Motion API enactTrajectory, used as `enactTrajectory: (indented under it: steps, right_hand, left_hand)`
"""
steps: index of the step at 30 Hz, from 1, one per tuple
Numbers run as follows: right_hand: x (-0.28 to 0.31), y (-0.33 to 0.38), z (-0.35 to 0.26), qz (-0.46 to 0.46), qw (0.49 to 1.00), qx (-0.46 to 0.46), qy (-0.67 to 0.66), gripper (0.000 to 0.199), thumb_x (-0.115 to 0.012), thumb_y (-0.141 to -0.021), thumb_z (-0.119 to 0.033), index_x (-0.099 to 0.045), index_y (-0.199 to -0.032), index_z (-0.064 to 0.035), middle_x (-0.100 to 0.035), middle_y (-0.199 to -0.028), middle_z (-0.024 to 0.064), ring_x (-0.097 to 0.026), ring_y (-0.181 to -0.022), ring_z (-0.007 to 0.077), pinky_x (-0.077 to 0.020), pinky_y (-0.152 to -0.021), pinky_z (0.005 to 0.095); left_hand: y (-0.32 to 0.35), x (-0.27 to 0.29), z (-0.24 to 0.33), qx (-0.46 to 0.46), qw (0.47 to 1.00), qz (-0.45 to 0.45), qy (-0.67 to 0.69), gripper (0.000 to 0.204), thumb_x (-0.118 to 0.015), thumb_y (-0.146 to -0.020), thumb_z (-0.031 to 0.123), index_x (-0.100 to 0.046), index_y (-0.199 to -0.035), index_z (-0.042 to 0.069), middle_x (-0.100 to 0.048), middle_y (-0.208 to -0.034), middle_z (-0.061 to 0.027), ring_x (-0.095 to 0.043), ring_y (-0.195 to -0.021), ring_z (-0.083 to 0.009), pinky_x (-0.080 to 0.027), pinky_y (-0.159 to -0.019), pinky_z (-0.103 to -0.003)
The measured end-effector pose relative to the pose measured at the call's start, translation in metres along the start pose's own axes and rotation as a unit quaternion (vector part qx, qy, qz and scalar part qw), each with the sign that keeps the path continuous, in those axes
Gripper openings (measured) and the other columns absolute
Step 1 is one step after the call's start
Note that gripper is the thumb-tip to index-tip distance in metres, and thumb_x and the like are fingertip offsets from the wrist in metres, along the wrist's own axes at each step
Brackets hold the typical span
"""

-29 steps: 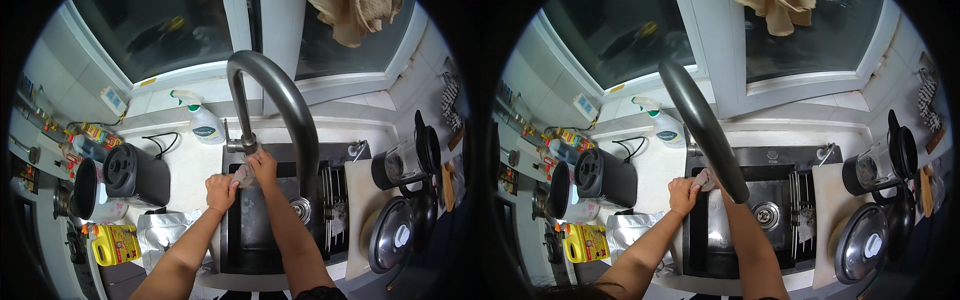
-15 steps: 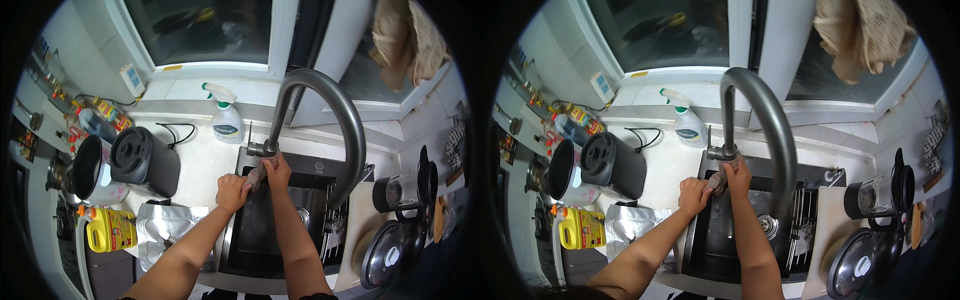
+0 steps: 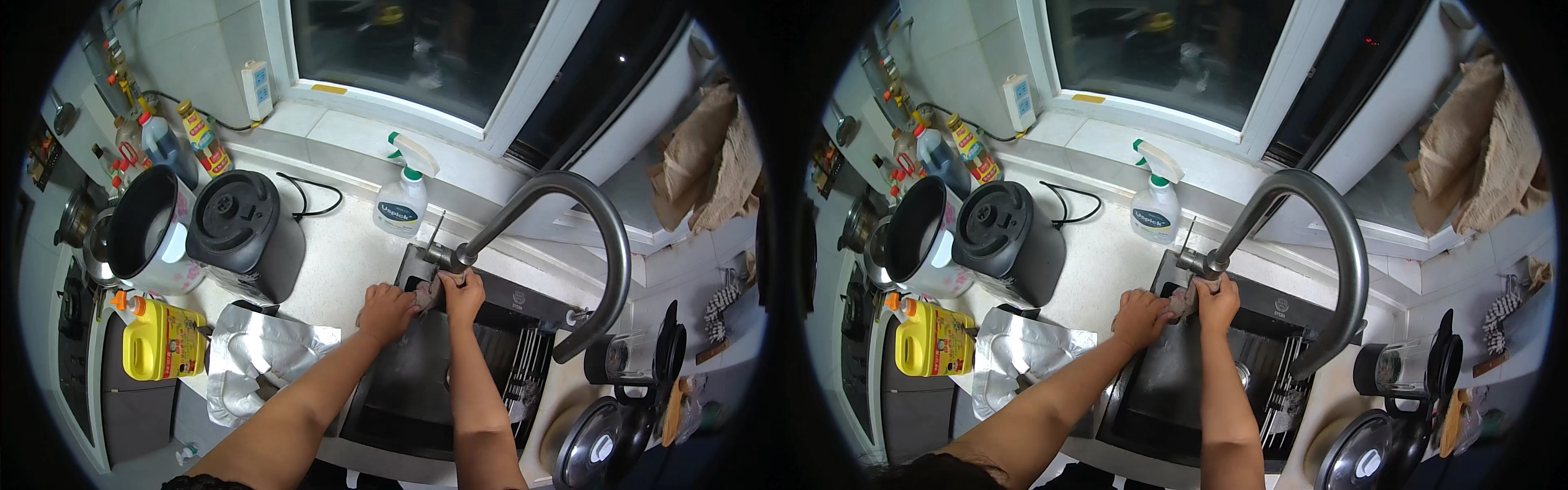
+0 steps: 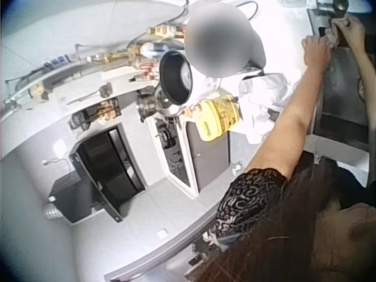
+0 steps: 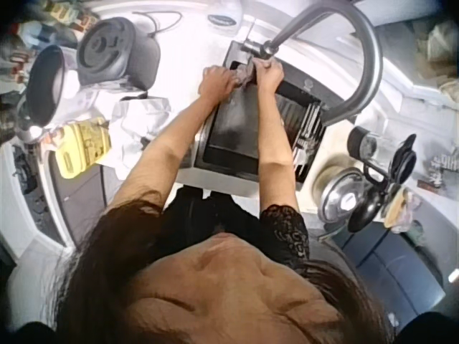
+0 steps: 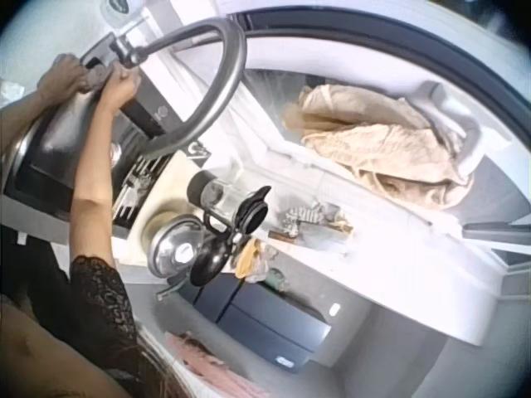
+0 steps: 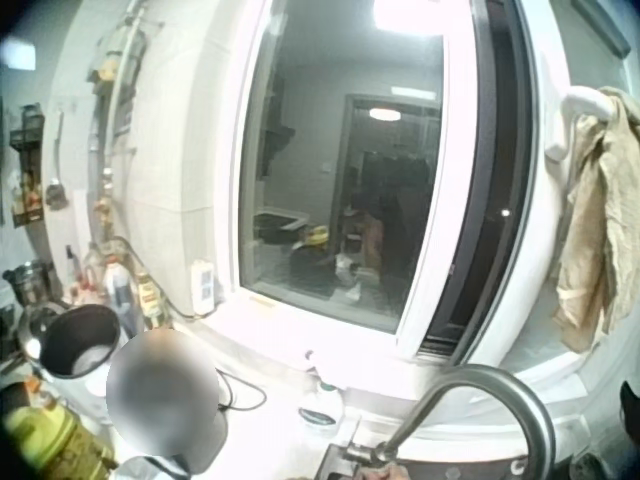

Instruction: The person wipes the range hood with a cloth, then moves to the sink to wash the cloth and a silver tray under running water. They rinse the items thoroughly and place the tray on the counter.

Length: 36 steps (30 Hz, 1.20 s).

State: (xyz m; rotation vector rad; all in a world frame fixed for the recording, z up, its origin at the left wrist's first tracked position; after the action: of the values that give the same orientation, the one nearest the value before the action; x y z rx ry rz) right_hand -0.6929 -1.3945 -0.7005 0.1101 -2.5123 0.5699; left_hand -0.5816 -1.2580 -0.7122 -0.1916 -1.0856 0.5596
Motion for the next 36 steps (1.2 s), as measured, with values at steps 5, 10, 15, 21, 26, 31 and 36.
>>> enactTrajectory:
  steps: [5, 10, 15, 21, 26, 31, 36]
  right_hand:
    - [-0.011, 0.033, 0.037, 0.010, 0.999, -0.037, 0.025, 0.021, -0.073, -0.074, -0.018, -0.064, -0.083, -0.0009, -0.057, -0.070, 0.0162, -0.055, -0.063, 0.0353, -0.0441, -0.058, 0.0421]
    - [-0.028, 0.046, -0.010, -0.039, 0.994, 0.037, 0.098, 0.023, -0.065, -0.081, -0.022, -0.061, -0.096, -0.0050, -0.061, -0.072, 0.0185, -0.062, -0.068, 0.0374, -0.0484, -0.063, 0.0458]
    - [-0.059, 0.012, -0.023, -0.289, 0.918, -0.108, 0.249, 0.028, -0.058, -0.084, -0.028, -0.053, -0.103, -0.0092, -0.066, -0.090, 0.0208, -0.062, -0.086, 0.0432, -0.0499, -0.073, 0.0506]
    - [-0.022, 0.051, -0.001, -0.305, 0.943, -0.008, 0.130, 0.048, -0.052, -0.084, -0.016, -0.046, -0.132, -0.0159, -0.064, -0.086, 0.0247, -0.062, -0.079, 0.0451, -0.0480, -0.074, 0.0536]
    - [0.000, 0.009, -0.080, -0.200, 0.976, -0.028, 0.080, 0.062, -0.049, -0.087, -0.021, -0.023, -0.142, -0.0077, -0.067, -0.083, 0.0200, -0.063, -0.073, 0.0433, -0.0500, -0.068, 0.0510]
    - [-0.020, 0.010, -0.068, -0.238, 0.941, -0.019, 0.240, 0.069, -0.054, -0.085, -0.025, -0.018, -0.143, -0.0119, -0.065, -0.071, 0.0199, -0.063, -0.063, 0.0427, -0.0506, -0.061, 0.0516]
    - [-0.015, 0.031, -0.071, -0.195, 0.968, 0.018, 0.159, 0.066, -0.051, -0.085, -0.023, -0.021, -0.142, -0.0108, -0.066, -0.071, 0.0191, -0.063, -0.060, 0.0406, -0.0517, -0.058, 0.0491]
  left_hand:
    - [0.000, -0.003, 0.001, -0.002, 0.999, 0.002, 0.035, 0.022, -0.065, -0.079, 0.028, -0.064, -0.096, 0.014, -0.056, -0.087, -0.0035, -0.051, -0.091, -0.0258, -0.035, -0.083, -0.042]
    - [0.000, 0.001, -0.002, -0.006, 0.999, 0.044, 0.022, 0.015, -0.063, -0.079, 0.025, -0.062, -0.089, 0.014, -0.055, -0.082, -0.0043, -0.051, -0.086, -0.0248, -0.035, -0.081, -0.041]
    - [0.000, -0.005, -0.010, 0.039, 0.998, 0.038, 0.041, 0.013, -0.061, -0.078, 0.019, -0.062, -0.089, 0.011, -0.056, -0.083, -0.0065, -0.051, -0.087, -0.0271, -0.035, -0.082, -0.043]
    - [-0.001, 0.001, -0.005, 0.017, 0.996, 0.059, 0.058, 0.015, -0.062, -0.079, 0.021, -0.061, -0.089, 0.009, -0.056, -0.083, -0.0072, -0.051, -0.087, -0.0273, -0.035, -0.083, -0.043]
    - [0.002, -0.001, -0.010, 0.023, 0.995, 0.063, 0.073, 0.018, -0.064, -0.077, 0.019, -0.061, -0.091, 0.008, -0.055, -0.082, -0.0084, -0.051, -0.087, -0.0286, -0.035, -0.083, -0.043]
    - [0.001, -0.002, -0.011, 0.022, 0.996, 0.050, 0.076, 0.018, -0.064, -0.076, 0.017, -0.061, -0.091, 0.008, -0.055, -0.082, -0.0092, -0.051, -0.087, -0.0294, -0.035, -0.083, -0.044]
    - [0.002, -0.001, -0.012, 0.018, 0.996, 0.055, 0.067, 0.018, -0.064, -0.075, 0.016, -0.061, -0.091, 0.008, -0.054, -0.081, -0.0093, -0.051, -0.088, -0.0297, -0.035, -0.084, -0.044]
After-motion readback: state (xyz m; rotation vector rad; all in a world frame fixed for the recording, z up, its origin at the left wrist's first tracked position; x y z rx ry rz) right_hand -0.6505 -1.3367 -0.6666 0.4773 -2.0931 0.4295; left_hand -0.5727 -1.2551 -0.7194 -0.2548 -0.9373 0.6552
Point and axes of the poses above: each hand's wrist, its own y-axis away from the middle knuckle, its own x-axis out of the back of the hand, z = x × y, the point moved 4 cm from there along -y, towards the middle knuckle
